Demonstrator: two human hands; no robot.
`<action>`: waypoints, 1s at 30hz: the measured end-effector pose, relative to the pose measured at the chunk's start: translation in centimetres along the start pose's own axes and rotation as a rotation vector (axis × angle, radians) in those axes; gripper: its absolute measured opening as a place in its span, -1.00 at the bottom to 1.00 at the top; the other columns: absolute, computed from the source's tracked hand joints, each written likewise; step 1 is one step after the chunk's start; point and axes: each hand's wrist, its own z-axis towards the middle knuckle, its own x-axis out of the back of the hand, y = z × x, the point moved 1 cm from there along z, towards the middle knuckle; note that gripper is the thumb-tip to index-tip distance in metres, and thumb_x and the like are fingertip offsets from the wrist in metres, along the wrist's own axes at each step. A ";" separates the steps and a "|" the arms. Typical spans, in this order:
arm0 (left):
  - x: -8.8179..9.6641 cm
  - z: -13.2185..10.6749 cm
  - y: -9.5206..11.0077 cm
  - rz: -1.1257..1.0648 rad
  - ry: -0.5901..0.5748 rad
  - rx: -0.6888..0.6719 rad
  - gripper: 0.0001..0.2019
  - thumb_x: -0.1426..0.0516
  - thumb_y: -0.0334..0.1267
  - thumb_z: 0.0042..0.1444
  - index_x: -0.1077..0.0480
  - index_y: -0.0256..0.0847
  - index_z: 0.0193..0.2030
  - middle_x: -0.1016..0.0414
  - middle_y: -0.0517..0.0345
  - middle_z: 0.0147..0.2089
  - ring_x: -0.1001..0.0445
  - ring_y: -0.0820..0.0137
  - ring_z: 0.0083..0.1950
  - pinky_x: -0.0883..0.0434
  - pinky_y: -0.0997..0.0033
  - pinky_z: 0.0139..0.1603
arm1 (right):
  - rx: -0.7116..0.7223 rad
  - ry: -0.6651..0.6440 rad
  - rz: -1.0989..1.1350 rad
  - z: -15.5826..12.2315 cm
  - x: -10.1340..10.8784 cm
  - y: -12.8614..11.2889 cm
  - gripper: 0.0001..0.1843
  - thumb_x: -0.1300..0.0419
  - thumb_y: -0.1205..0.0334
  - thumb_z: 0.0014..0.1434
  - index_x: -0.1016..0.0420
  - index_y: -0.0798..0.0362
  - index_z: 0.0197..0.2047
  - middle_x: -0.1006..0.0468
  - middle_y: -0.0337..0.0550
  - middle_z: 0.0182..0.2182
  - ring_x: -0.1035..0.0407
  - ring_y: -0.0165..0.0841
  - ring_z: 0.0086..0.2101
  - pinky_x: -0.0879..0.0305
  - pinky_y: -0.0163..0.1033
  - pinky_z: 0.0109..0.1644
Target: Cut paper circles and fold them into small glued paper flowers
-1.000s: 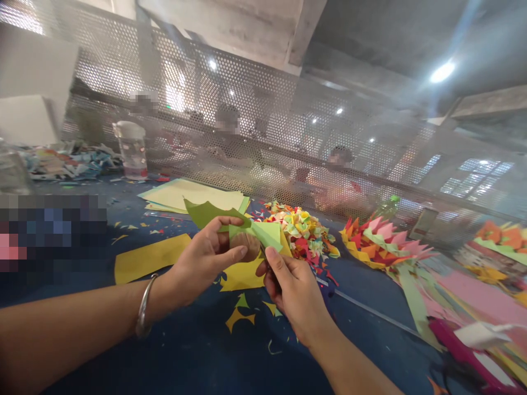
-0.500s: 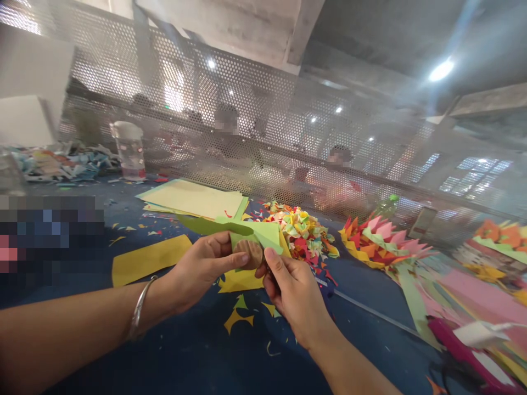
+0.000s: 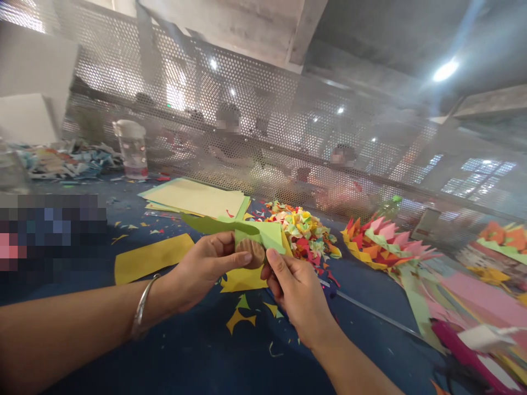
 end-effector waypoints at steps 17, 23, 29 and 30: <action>0.5 -0.1 0.0 0.104 0.006 0.030 -0.90 -0.23 -0.29 0.06 -0.50 -0.30 -0.37 -0.48 0.16 -0.37 -0.40 0.45 -0.30 -0.32 0.38 -0.13 | 0.094 -0.011 -0.110 0.0 0.6 0.0 -0.47 -0.12 -0.22 0.24 -0.40 0.07 -0.51 -0.11 -0.39 -0.71 0.03 -0.49 -0.65 0.14 -0.34 -0.59; 0.8 0.0 -0.1 0.199 0.029 0.054 -0.82 -0.24 -0.21 0.04 -0.50 -0.32 -0.35 -0.49 0.12 -0.36 -0.42 0.40 -0.28 -0.35 0.30 -0.10 | 0.128 -0.034 -0.162 0.1 0.8 0.0 -0.45 -0.10 -0.23 0.25 -0.39 0.07 -0.51 -0.10 -0.40 -0.71 0.04 -0.50 -0.66 0.14 -0.35 -0.61; 1.1 0.0 -0.2 0.301 0.025 0.039 -0.78 -0.23 -0.16 0.04 -0.51 -0.31 -0.30 -0.55 0.08 -0.32 -0.47 0.35 -0.24 -0.39 0.30 -0.10 | 0.147 -0.051 -0.227 0.2 1.2 0.0 -0.44 -0.07 -0.23 0.26 -0.38 0.07 -0.51 -0.12 -0.39 -0.71 0.00 -0.50 -0.65 0.10 -0.35 -0.61; 1.1 -0.1 -0.2 0.314 0.027 0.037 -0.78 -0.23 -0.16 0.04 -0.51 -0.31 -0.30 -0.55 0.09 -0.32 -0.46 0.35 -0.25 -0.39 0.31 -0.13 | 0.148 -0.051 -0.228 0.2 1.2 0.0 -0.44 -0.07 -0.23 0.26 -0.39 0.07 -0.51 -0.13 -0.39 -0.71 0.00 -0.50 -0.65 0.11 -0.35 -0.61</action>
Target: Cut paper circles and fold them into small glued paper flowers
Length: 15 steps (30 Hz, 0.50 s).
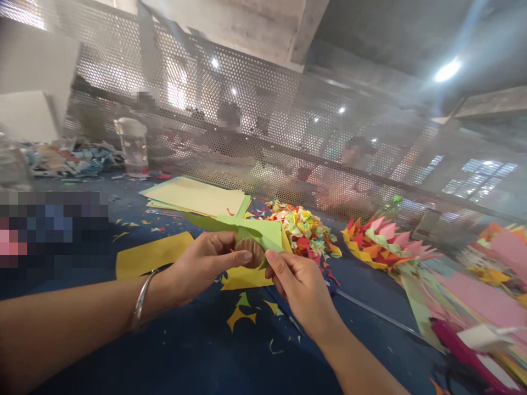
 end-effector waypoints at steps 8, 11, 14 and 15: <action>-0.1 -0.1 0.4 -0.055 -0.064 0.070 -0.77 -0.23 -0.19 0.04 -0.49 -0.32 -0.23 -0.54 0.08 -0.26 -0.49 0.38 -0.23 -0.40 0.45 -0.30 | 0.009 -0.008 -0.011 0.0 0.1 0.4 -0.46 -0.07 -0.21 0.28 -0.40 0.07 -0.49 -0.15 -0.39 -0.71 0.00 -0.50 -0.64 0.10 -0.35 -0.60; 0.0 -0.1 0.4 -0.057 -0.076 0.068 -0.79 -0.22 -0.21 0.07 -0.47 -0.33 -0.23 -0.53 0.09 -0.27 -0.49 0.40 -0.24 -0.42 0.47 -0.31 | 0.009 -0.002 -0.029 0.1 0.1 0.3 -0.46 -0.08 -0.21 0.28 -0.41 0.07 -0.50 -0.16 -0.38 -0.71 -0.01 -0.50 -0.65 0.10 -0.35 -0.60; 0.0 -0.2 0.3 -0.059 -0.076 0.070 -0.80 -0.22 -0.22 0.08 -0.46 -0.33 -0.23 -0.52 0.10 -0.29 -0.48 0.42 -0.26 -0.41 0.49 -0.34 | 0.013 0.007 -0.034 0.0 0.0 0.2 -0.46 -0.08 -0.21 0.27 -0.39 0.06 -0.51 -0.17 -0.37 -0.71 -0.03 -0.49 -0.64 0.09 -0.34 -0.60; -0.1 -0.2 0.3 -0.064 -0.086 0.069 -0.80 -0.22 -0.22 0.09 -0.46 -0.33 -0.24 -0.51 0.10 -0.30 -0.48 0.42 -0.26 -0.41 0.50 -0.35 | 0.015 0.011 -0.033 0.0 0.0 0.1 -0.46 -0.09 -0.21 0.27 -0.37 0.05 -0.53 -0.18 -0.37 -0.71 -0.02 -0.49 -0.64 0.08 -0.34 -0.60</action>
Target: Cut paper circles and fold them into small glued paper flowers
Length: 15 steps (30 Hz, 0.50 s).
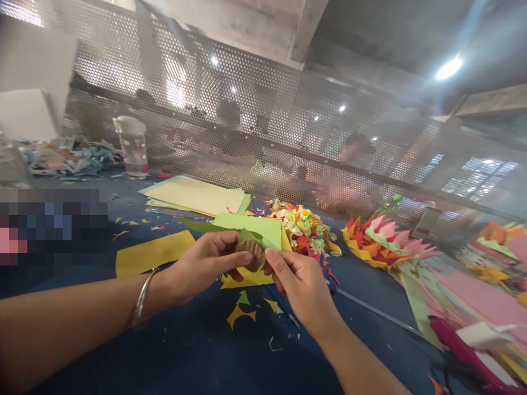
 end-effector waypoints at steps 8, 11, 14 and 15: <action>-0.1 0.0 -0.3 0.003 -0.034 -0.017 -0.82 -0.21 -0.20 0.10 -0.44 -0.32 -0.29 -0.47 0.14 -0.35 -0.45 0.44 -0.30 -0.37 0.51 -0.39 | -0.003 -0.013 -0.013 0.1 0.1 0.2 -0.46 -0.06 -0.21 0.29 -0.37 0.06 -0.50 -0.16 -0.38 -0.70 0.01 -0.50 -0.64 0.11 -0.34 -0.60; -0.2 0.1 -0.3 0.008 -0.032 -0.007 -0.81 -0.22 -0.20 0.10 -0.44 -0.32 -0.30 -0.47 0.14 -0.35 -0.45 0.44 -0.30 -0.37 0.50 -0.38 | -0.011 -0.015 -0.007 0.1 0.1 0.2 -0.45 -0.06 -0.22 0.28 -0.38 0.07 -0.50 -0.15 -0.38 -0.70 0.02 -0.49 -0.64 0.11 -0.34 -0.59; -0.3 0.0 -0.4 0.021 -0.047 0.005 -0.81 -0.21 -0.19 0.10 -0.45 -0.31 -0.30 -0.48 0.14 -0.35 -0.45 0.44 -0.30 -0.37 0.49 -0.37 | -0.017 -0.023 0.005 0.0 0.0 0.3 -0.45 -0.07 -0.23 0.27 -0.38 0.07 -0.50 -0.15 -0.38 -0.69 0.02 -0.49 -0.63 0.12 -0.34 -0.60; -0.3 0.0 -0.4 0.025 -0.052 0.006 -0.82 -0.21 -0.19 0.10 -0.45 -0.30 -0.29 -0.48 0.14 -0.35 -0.45 0.44 -0.30 -0.37 0.49 -0.37 | -0.017 -0.023 0.008 0.0 0.0 0.3 -0.45 -0.07 -0.23 0.27 -0.38 0.07 -0.50 -0.15 -0.38 -0.69 0.03 -0.50 -0.64 0.12 -0.34 -0.60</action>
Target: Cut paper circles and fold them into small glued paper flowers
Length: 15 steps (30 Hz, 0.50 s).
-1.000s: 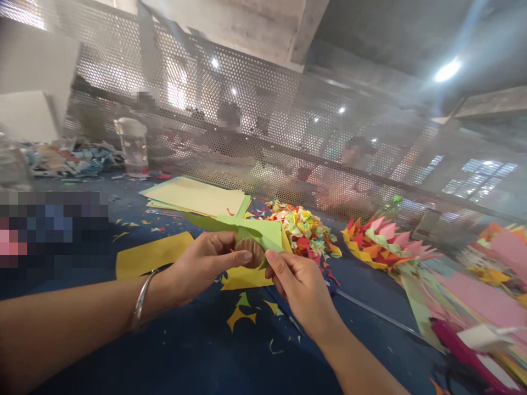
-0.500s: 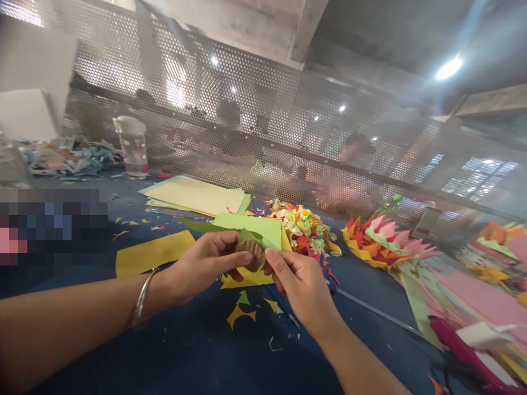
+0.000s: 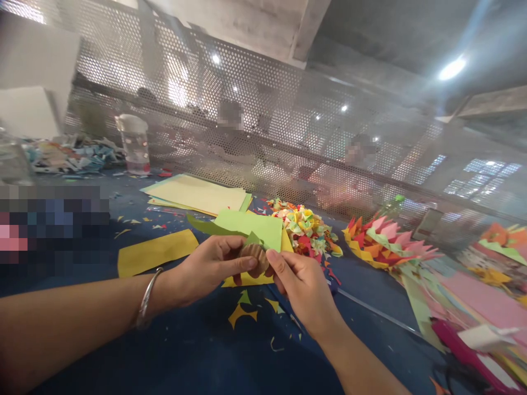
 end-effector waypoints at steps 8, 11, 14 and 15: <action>0.1 0.0 0.1 0.043 0.001 -0.005 -0.81 -0.21 -0.19 0.08 -0.44 -0.31 -0.30 -0.46 0.16 -0.37 -0.39 0.46 -0.34 -0.31 0.48 -0.37 | -0.005 0.012 0.019 0.0 0.1 0.0 -0.45 -0.09 -0.22 0.26 -0.36 0.06 -0.52 -0.15 -0.38 -0.69 0.01 -0.48 -0.63 0.11 -0.34 -0.58; 0.1 0.0 0.2 0.077 0.003 -0.014 -0.81 -0.20 -0.19 0.08 -0.43 -0.31 -0.33 -0.42 0.18 -0.40 -0.34 0.48 -0.37 -0.26 0.47 -0.39 | -0.002 0.009 0.025 -0.1 0.2 -0.2 -0.47 -0.10 -0.20 0.26 -0.35 0.06 -0.52 -0.15 -0.38 -0.69 0.01 -0.48 -0.63 0.11 -0.34 -0.58; 0.1 0.0 0.3 0.085 0.011 -0.029 -0.82 -0.19 -0.18 0.08 -0.41 -0.29 -0.36 -0.38 0.21 -0.42 -0.30 0.50 -0.40 -0.24 0.48 -0.41 | -0.008 0.002 0.027 -0.1 0.2 -0.3 -0.48 -0.10 -0.20 0.27 -0.35 0.05 -0.51 -0.14 -0.38 -0.69 0.01 -0.47 -0.63 0.13 -0.33 -0.59; 0.1 0.0 0.3 0.083 0.016 -0.027 -0.81 -0.19 -0.18 0.08 -0.40 -0.28 -0.36 -0.38 0.21 -0.42 -0.30 0.50 -0.40 -0.24 0.48 -0.41 | -0.008 0.000 0.030 -0.1 0.2 -0.3 -0.47 -0.09 -0.20 0.28 -0.33 0.05 -0.52 -0.14 -0.38 -0.69 0.02 -0.47 -0.63 0.13 -0.33 -0.59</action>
